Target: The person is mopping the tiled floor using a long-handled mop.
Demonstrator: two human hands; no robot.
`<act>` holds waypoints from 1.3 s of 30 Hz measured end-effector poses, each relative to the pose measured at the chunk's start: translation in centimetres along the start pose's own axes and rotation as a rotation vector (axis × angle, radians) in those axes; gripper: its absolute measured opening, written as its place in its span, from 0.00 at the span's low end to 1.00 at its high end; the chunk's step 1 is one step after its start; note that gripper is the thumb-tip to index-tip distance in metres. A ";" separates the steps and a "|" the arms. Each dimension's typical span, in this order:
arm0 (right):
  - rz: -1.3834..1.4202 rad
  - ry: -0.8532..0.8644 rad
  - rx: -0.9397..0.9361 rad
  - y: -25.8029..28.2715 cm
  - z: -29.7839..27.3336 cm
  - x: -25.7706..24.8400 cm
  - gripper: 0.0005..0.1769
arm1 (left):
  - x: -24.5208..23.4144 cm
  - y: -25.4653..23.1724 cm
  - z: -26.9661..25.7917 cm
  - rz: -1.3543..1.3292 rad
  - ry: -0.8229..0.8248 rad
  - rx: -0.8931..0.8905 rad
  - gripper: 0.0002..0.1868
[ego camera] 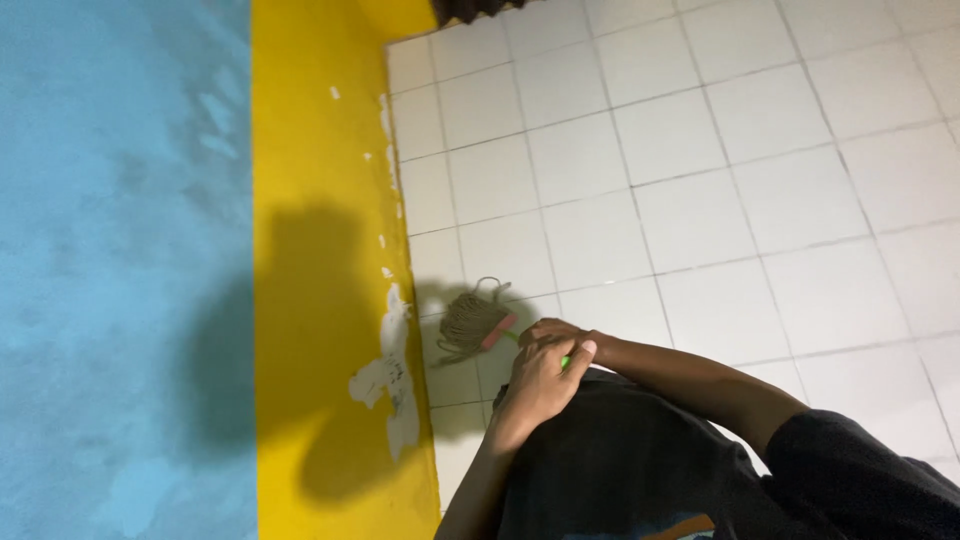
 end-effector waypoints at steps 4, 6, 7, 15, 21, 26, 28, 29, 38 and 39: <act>-0.018 0.005 0.043 -0.8 -5.5 -1.7 0.14 | 5.2 -4.0 1.3 0.000 0.253 -0.039 0.25; -0.031 0.003 0.057 -1.4 -7.7 -4.0 0.15 | 6.6 -5.6 1.8 -0.012 0.244 0.044 0.25; -0.037 0.003 0.064 -0.9 -8.5 -4.2 0.15 | 7.2 -6.7 1.9 -0.029 0.226 0.118 0.25; -0.020 -0.192 0.443 -5.5 -19.7 -7.2 0.09 | 13.6 -9.9 2.0 -0.146 0.312 0.258 0.25; -0.109 -0.282 0.686 -6.6 -27.9 -9.0 0.09 | 19.6 -11.5 1.8 -0.323 0.413 0.376 0.19; -0.094 -0.287 0.949 -9.4 -33.2 -6.4 0.09 | 26.5 -6.4 2.2 -0.427 0.455 0.385 0.18; -0.130 -0.365 0.918 -7.9 -33.9 -7.6 0.11 | 28.1 -4.2 2.7 -0.440 0.438 0.299 0.23; -0.133 -0.365 0.920 -7.2 -34.1 -7.2 0.11 | 27.7 -4.5 2.0 -0.443 0.439 0.301 0.23; -0.099 -0.270 0.895 -2.1 -29.9 -3.2 0.15 | 21.3 -4.0 -1.6 -0.698 0.379 0.206 0.30; -0.065 -0.268 0.879 -1.5 -28.9 -2.6 0.17 | 19.5 -4.6 -2.4 -0.683 0.369 0.207 0.29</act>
Point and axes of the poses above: each hand's wrist, its own z-axis towards the middle knuckle, its own x-axis out of the palm, y = z × x, the point moved 7 cm from there along z, towards the middle knuckle, and after that the axes turned 3 degrees about x, right-handed, at the moved point
